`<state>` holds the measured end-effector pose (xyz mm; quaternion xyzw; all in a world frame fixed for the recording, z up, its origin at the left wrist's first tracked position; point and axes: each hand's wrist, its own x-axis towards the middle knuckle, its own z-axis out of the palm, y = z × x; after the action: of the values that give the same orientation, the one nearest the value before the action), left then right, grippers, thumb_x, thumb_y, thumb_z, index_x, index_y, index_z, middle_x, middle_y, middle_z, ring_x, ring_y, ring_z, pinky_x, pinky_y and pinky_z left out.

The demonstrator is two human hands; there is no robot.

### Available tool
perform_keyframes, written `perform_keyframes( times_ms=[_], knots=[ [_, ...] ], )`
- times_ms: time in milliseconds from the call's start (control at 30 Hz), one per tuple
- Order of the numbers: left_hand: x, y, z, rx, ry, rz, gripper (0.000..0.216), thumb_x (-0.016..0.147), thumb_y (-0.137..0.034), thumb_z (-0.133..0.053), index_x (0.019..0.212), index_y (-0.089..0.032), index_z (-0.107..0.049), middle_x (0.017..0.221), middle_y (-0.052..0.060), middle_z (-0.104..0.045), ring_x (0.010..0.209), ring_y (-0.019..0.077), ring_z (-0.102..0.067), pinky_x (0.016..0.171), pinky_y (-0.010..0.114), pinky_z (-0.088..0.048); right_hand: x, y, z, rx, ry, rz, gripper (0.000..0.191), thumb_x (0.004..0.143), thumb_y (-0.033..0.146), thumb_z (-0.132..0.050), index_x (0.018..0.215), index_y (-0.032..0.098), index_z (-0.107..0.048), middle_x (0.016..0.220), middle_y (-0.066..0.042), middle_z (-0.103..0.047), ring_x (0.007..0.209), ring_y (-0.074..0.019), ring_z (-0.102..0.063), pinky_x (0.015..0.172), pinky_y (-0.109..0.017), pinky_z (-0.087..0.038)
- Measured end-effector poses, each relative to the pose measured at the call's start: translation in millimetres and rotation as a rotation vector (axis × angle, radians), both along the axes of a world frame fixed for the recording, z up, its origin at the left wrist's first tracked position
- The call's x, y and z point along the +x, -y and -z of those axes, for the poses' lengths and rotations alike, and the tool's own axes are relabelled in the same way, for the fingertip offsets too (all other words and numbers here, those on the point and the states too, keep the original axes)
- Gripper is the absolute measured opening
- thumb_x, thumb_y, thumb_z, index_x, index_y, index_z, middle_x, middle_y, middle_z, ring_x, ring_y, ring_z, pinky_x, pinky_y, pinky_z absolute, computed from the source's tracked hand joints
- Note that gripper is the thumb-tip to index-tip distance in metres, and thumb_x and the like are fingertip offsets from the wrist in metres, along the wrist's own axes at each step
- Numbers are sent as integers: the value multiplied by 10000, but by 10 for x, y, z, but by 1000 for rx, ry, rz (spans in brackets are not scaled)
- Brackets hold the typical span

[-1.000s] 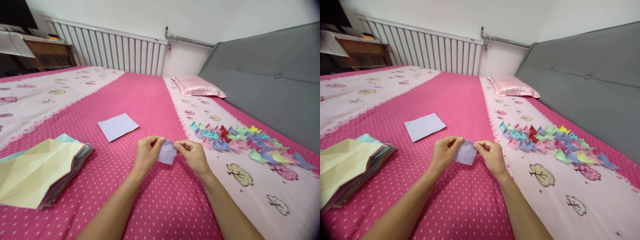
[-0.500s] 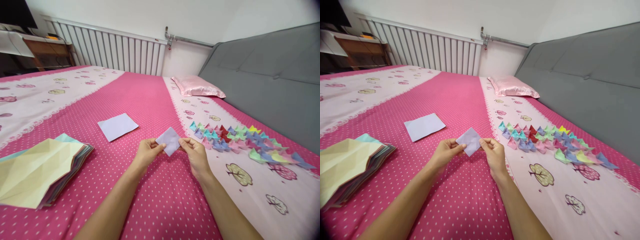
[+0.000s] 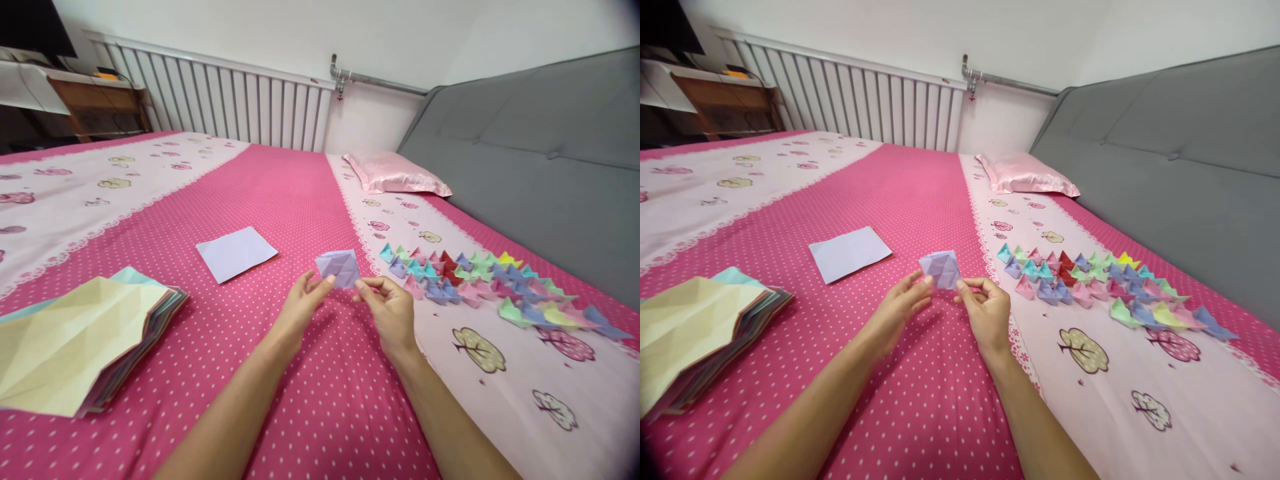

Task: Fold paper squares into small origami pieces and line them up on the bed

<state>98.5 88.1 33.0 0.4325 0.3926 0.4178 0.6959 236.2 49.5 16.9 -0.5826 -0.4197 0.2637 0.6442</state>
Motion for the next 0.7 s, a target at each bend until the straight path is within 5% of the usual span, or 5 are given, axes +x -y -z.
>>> perform_keyframes(
  times_ms=[133,333,700],
  knots=[
    [58,81,-29,54,88,86,503,628,-335,-718,1070,-206,-513,1146,130,-549,1041,215,-530,879,350,-409,-51,15,3,34,56,-58,181,700,321,-655,780,162,-624,710,-39,-675,650,-172,-646,642,-296,-507],
    [32,18,5,170,184,-5,365,679,-329,-675,987,-229,-507,1064,46,-535,984,153,-516,847,301,-420,-130,34,-6,42,134,-176,151,701,301,-654,772,169,-648,758,-44,-684,714,-174,-646,692,-305,-509],
    [20,25,17,219,92,7,412,615,-292,-716,949,-186,-499,929,43,-535,920,171,-516,817,306,-399,-152,26,37,33,96,-328,168,692,304,-671,798,176,-650,798,-54,-694,762,-195,-652,737,-333,-514]
  ],
)
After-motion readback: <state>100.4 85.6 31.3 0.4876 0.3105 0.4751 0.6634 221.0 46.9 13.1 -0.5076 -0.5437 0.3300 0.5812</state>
